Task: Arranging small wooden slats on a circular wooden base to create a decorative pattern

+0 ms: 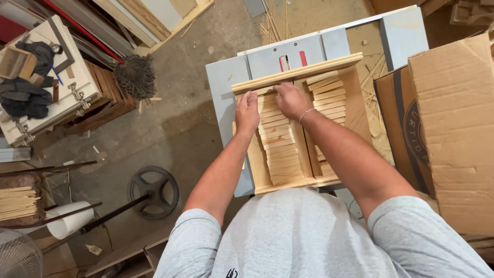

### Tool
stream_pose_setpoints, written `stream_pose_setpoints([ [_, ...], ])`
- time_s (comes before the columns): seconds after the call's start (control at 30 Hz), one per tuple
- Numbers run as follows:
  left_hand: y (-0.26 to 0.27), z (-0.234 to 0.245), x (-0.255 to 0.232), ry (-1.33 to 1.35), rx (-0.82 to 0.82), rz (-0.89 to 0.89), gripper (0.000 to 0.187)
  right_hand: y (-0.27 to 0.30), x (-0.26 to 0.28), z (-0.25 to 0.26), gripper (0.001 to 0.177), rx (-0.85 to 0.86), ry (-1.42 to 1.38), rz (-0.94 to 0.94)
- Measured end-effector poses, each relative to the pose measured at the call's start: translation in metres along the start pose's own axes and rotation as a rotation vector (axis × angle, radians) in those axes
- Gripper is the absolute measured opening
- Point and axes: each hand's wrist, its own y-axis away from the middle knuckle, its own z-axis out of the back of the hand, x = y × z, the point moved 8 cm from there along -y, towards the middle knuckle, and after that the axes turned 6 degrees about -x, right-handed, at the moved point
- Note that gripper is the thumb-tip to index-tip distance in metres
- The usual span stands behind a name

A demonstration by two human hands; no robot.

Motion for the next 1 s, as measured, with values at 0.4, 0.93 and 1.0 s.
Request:
stream_pose_setpoints([
  [0.4, -0.012, -0.003, -0.017, -0.479, 0.075, -0.329, 0.039, -0.01, 0.022, -0.003, 0.043, 0.223, 0.235, 0.141],
  [0.93, 0.035, -0.042, -0.04, -1.074, -0.114, -1.007, 0.046, 0.041, 0.041, -0.003, 0.053, 0.264, 0.375, 0.309],
  [1.0, 0.067, -0.03, -0.061, -0.923, -0.089, -1.07, 0.042, 0.068, 0.063, 0.015, 0.059, 0.222, 0.368, 0.357],
])
